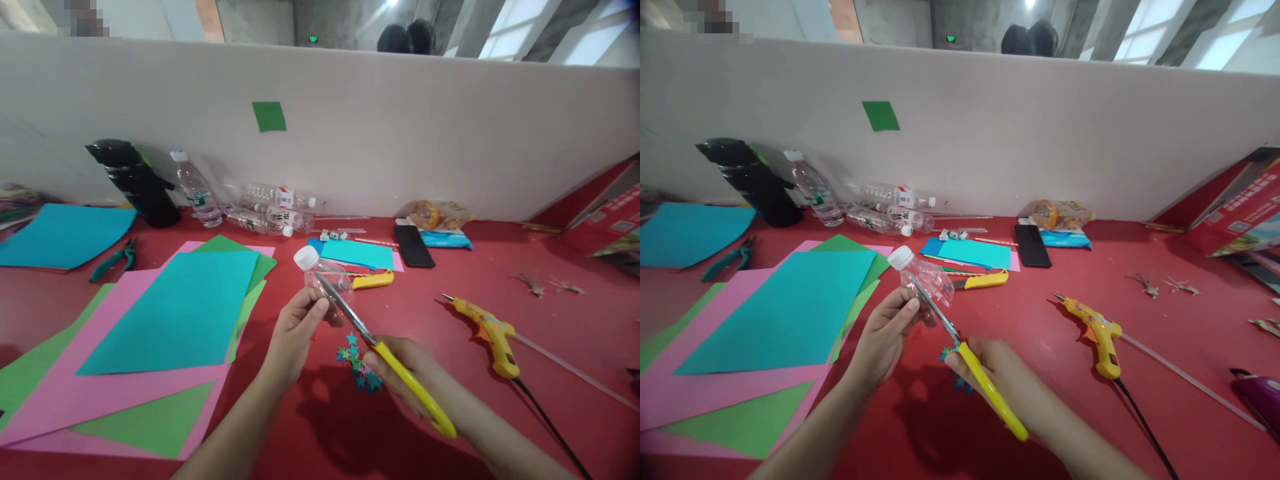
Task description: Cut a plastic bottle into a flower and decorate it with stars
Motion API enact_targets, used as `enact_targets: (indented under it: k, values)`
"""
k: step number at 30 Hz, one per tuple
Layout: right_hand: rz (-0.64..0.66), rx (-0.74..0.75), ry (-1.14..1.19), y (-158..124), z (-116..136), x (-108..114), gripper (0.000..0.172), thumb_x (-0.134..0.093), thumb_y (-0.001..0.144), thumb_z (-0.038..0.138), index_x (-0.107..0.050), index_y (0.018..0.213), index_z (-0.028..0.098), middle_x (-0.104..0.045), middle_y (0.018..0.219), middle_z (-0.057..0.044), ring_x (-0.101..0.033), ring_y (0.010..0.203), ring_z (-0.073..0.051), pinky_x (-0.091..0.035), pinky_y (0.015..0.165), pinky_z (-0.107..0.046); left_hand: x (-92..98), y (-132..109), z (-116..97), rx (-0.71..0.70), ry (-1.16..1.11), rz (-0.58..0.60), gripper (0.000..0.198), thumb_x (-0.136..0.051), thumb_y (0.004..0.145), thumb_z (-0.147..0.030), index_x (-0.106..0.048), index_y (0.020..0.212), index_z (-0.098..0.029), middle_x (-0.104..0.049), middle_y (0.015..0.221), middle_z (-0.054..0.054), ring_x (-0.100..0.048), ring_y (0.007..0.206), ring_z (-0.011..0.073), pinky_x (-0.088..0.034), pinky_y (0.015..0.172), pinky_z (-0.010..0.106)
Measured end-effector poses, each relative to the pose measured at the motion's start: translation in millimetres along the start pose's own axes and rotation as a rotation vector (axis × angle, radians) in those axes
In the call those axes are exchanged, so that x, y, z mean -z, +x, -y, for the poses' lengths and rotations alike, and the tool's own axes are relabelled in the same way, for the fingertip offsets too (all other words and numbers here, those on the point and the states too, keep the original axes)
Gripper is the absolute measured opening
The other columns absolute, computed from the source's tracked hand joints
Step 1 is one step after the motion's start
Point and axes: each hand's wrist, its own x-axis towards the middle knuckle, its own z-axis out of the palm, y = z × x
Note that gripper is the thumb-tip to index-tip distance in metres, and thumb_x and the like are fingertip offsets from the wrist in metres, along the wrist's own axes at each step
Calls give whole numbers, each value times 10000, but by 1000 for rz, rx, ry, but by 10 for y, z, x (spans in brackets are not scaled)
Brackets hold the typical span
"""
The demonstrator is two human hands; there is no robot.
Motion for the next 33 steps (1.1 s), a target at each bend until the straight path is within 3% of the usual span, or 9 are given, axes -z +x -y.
enact_targets:
  k: [14, 20, 23, 29, 33]
  values:
    - [-31, -21, 30, 33, -64, -21, 571, -399, 804, 749, -350, 639, 204, -284, 583, 68, -271, 525, -74, -217, 467, -227, 20, 14, -31, 30, 39, 17, 148, -526, 898, -274, -567, 789, -183, -625, 735, 1, -579, 705, 130, -442, 732, 286]
    - [41, -163, 190, 63, -94, 14, 564, -424, 770, 776, -362, 691, 221, -285, 465, 113, -230, 348, -36, -171, 359, -199, -12, 25, -81, 38, 56, 88, 27, -620, 801, -179, -596, 789, -177, -604, 680, -14, -577, 655, 114, -453, 660, 254]
    - [66, -89, 151, 29, -51, 48, 536, -416, 809, 738, -388, 713, 212, -302, 476, 106, -241, 380, -42, -190, 373, -192, -36, 38, -114, 17, -47, 39, 69, -656, 763, -178, -589, 774, -189, -601, 665, -22, -571, 604, 109, -454, 606, 250]
    - [115, -13, 45, -24, -38, 65, 484, -406, 867, 666, -409, 734, 200, -367, 576, 64, -341, 481, -69, -256, 441, -197, 79, 115, -173, -45, -262, -227, 173, -715, 715, -164, -592, 828, -208, -583, 705, -32, -584, 637, 98, -486, 631, 229]
    - [91, -9, 1, -13, -67, 43, 487, -408, 872, 656, -419, 737, 188, -361, 650, 46, -331, 559, -83, -265, 490, -203, 159, 135, -142, -53, -280, -259, 176, -705, 729, -138, -589, 849, -196, -600, 741, -24, -588, 685, 84, -482, 681, 203]
